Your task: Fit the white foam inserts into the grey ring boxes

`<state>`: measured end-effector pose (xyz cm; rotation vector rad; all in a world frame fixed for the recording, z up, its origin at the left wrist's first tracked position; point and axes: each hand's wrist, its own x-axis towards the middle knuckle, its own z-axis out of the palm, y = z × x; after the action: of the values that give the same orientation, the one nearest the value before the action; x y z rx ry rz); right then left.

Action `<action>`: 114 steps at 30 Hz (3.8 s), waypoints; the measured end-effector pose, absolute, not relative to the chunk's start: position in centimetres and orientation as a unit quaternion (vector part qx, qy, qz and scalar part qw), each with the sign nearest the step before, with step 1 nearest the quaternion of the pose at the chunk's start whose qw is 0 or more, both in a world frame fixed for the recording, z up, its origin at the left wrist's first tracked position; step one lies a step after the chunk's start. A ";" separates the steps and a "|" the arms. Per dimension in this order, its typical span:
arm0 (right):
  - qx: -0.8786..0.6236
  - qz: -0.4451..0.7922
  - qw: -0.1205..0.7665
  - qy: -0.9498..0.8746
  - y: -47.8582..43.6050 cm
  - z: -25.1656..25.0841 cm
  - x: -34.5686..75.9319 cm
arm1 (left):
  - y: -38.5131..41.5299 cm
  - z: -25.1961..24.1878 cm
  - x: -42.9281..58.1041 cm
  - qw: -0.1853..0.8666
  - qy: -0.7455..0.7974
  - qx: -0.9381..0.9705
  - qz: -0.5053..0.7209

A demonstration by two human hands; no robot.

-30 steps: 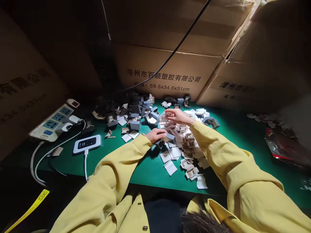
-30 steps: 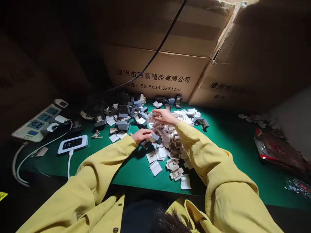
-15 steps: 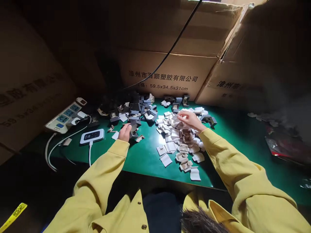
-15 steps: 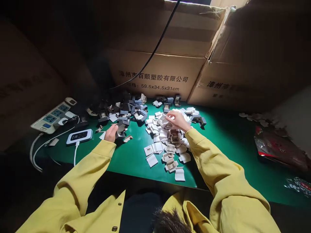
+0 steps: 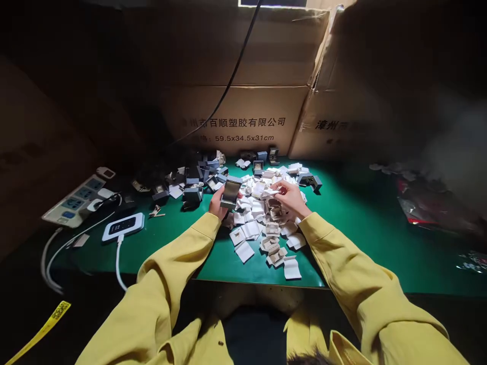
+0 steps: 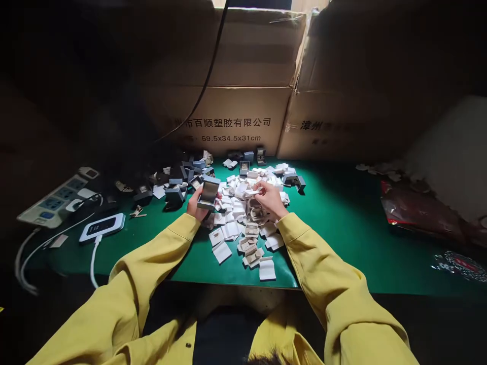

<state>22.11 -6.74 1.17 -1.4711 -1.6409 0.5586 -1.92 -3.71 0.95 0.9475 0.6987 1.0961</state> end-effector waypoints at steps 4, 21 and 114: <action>-0.559 0.351 0.471 -0.585 -7.3 0.4 22.6 | -1.9 2.1 -0.3 0.750 0.289 0.386 0.452; -0.459 0.594 0.555 -0.357 -9.4 2.6 22.2 | -4.2 1.3 1.9 0.850 0.249 0.287 0.365; -0.522 -0.072 0.131 -0.840 -10.3 1.0 23.0 | -4.4 -0.7 2.2 0.849 0.256 0.347 0.304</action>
<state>23.00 -10.32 1.03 -1.5168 -2.4385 -0.2103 2.25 -4.42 -0.68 0.7322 0.5398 0.6406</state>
